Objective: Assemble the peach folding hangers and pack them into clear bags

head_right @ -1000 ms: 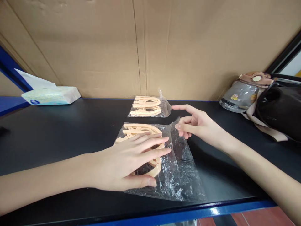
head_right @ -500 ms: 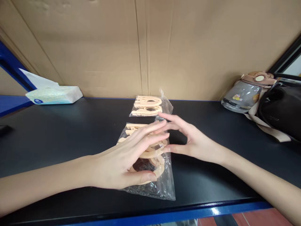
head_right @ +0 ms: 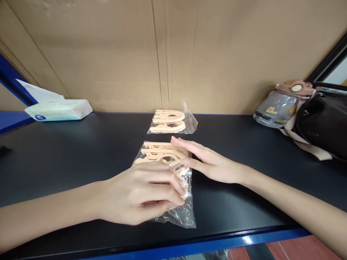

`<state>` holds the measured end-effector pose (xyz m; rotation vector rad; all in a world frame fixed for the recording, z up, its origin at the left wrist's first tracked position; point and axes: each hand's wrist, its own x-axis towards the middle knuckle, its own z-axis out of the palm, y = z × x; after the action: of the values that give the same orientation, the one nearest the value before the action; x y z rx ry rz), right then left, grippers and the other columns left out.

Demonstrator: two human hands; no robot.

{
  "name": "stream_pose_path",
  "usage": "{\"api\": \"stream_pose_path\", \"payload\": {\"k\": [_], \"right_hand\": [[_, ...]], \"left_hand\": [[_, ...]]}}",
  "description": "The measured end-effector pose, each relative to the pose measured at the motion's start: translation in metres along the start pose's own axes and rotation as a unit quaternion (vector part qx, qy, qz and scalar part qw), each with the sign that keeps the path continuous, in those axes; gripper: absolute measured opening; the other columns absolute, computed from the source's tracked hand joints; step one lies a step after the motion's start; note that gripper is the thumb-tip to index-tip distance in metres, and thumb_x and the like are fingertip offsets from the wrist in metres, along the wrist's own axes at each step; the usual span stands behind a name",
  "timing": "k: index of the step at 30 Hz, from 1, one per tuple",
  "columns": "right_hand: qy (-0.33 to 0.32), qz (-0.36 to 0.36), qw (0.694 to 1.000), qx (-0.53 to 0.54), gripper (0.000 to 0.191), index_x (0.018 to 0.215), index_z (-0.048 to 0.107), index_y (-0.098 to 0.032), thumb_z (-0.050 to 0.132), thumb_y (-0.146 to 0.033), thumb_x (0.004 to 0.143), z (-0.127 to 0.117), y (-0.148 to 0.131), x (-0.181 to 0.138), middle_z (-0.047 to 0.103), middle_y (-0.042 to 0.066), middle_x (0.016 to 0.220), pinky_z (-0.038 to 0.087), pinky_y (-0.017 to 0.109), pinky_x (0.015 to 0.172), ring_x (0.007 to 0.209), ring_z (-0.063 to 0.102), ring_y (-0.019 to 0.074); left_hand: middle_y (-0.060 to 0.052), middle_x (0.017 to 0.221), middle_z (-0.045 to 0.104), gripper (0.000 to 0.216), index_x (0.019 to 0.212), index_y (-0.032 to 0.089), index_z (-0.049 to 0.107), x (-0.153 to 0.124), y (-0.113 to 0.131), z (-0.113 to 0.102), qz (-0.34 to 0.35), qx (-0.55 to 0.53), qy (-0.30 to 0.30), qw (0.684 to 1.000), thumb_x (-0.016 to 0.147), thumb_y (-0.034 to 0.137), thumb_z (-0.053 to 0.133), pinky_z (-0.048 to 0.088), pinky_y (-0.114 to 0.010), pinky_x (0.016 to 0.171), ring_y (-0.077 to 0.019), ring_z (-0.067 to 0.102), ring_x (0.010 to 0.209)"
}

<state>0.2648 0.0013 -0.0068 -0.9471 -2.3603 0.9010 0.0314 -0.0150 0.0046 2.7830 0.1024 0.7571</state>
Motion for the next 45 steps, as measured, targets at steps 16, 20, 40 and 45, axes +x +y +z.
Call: {"api": "stream_pose_path", "payload": {"k": [16,20,40,45], "right_hand": [[-0.023,0.193,0.981,0.031,0.075,0.123,0.06,-0.019,0.083,-0.052,0.06,-0.017,-0.016,0.051,0.066,0.006,0.099,0.05,0.034,0.071,0.087,0.061,0.0219],[-0.052,0.216,0.97,0.095,0.037,0.085,0.07,-0.018,0.081,-0.047,0.065,-0.02,-0.023,0.05,0.07,0.003,0.087,0.049,0.032,0.07,0.085,0.064,0.0226],[0.194,0.228,0.882,0.365,0.034,0.106,0.072,-0.024,0.079,-0.032,0.074,-0.006,-0.012,-0.014,0.075,0.005,0.109,0.057,0.034,0.09,0.099,0.071,0.027],[0.228,0.314,0.835,0.391,0.037,0.099,0.073,-0.023,0.084,-0.024,0.064,-0.044,0.011,-0.028,0.077,0.007,0.098,0.063,0.033,0.073,0.083,0.075,0.0273]], "left_hand": [[0.001,0.066,0.056,0.022,0.068,0.021,0.062,-0.002,0.013,0.009,0.145,0.216,0.017,0.965,0.087,0.013,0.053,0.048,-0.027,0.054,-0.0135,0.047,0.056],[0.0,0.064,0.058,0.028,0.062,0.021,0.062,-0.008,0.007,0.015,0.204,0.209,0.063,0.954,0.087,0.015,0.051,0.044,-0.027,0.044,-0.0132,0.044,0.053],[-0.004,0.093,0.07,0.032,0.091,0.018,0.068,0.048,-0.034,0.002,0.168,0.275,0.184,0.929,0.097,0.032,0.04,0.05,-0.028,0.07,-0.0177,0.059,0.085],[-0.013,0.128,0.059,0.033,0.123,0.007,0.056,0.066,-0.096,-0.037,-0.052,0.387,0.011,0.921,0.093,0.01,0.042,0.045,-0.037,0.094,-0.0266,0.053,0.114]]}}
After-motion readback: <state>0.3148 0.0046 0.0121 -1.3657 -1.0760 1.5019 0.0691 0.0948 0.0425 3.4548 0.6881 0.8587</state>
